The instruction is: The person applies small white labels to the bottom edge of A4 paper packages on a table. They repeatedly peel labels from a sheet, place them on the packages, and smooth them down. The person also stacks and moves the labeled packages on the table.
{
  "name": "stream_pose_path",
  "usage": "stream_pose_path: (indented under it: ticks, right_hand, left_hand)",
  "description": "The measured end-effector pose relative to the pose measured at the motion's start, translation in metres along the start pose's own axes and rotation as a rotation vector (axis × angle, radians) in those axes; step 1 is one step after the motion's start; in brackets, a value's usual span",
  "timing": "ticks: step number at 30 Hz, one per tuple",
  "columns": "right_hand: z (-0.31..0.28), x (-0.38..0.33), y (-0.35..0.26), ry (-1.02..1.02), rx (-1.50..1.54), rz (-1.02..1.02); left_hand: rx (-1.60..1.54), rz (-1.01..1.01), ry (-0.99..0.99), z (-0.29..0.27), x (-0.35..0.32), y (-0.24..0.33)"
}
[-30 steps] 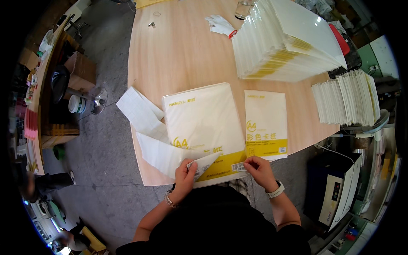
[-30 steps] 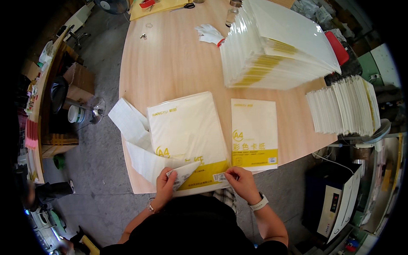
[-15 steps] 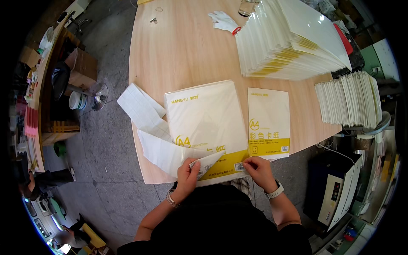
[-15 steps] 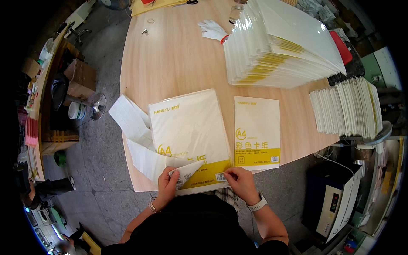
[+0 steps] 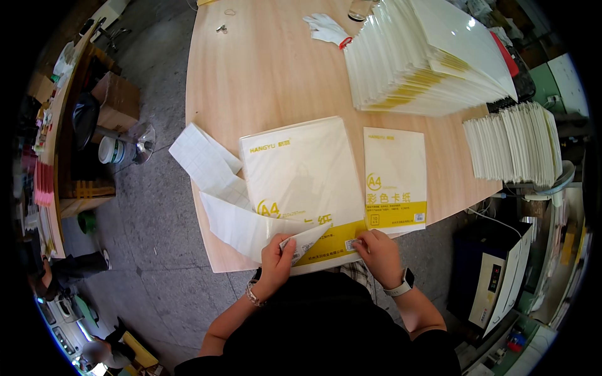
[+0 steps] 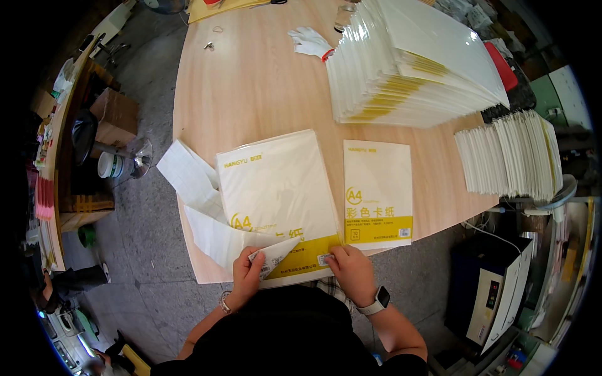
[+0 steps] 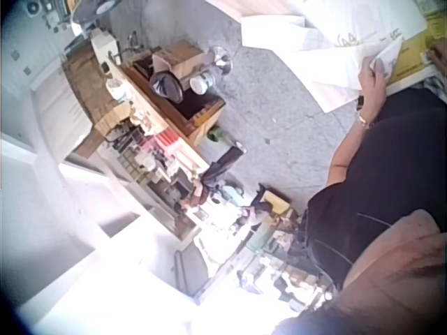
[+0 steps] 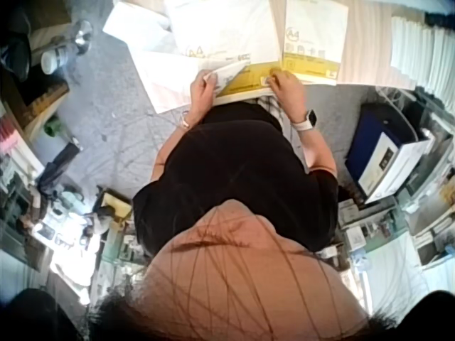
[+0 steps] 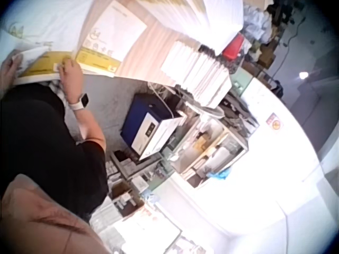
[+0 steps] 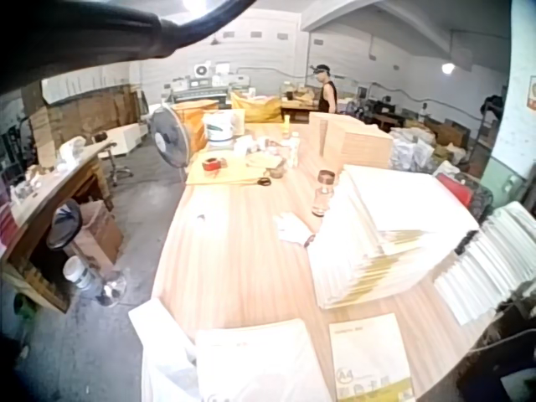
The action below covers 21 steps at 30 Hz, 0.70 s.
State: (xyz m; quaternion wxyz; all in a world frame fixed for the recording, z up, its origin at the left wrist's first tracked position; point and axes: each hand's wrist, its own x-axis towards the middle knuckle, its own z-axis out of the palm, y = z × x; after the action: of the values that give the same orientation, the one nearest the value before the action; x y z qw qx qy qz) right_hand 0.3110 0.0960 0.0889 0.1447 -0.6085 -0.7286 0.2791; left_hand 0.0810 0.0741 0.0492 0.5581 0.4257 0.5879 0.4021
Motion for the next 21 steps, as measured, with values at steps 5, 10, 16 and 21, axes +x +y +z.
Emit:
stream_pose_path:
  ticks: [5, 10, 16, 21]
  right_hand:
    - [-0.001, 0.007, 0.008, -0.013, 0.085, 0.210]
    - [0.017, 0.003, 0.044, -0.090, 0.422, 0.285]
    - [0.018, -0.003, 0.066, 0.123, 0.629, 0.294]
    - [-0.002, -0.008, 0.125, 0.473, 0.920, 0.417]
  left_hand:
    - [0.047, -0.018, -0.009, -0.002, -0.001, -0.001]
    - [-0.027, -0.022, -0.061, -0.004, -0.001, 0.000]
    - [-0.179, -0.028, -0.039, -0.012, 0.002, 0.006]
    - [-0.197, -0.043, -0.034, -0.015, 0.003, 0.004]
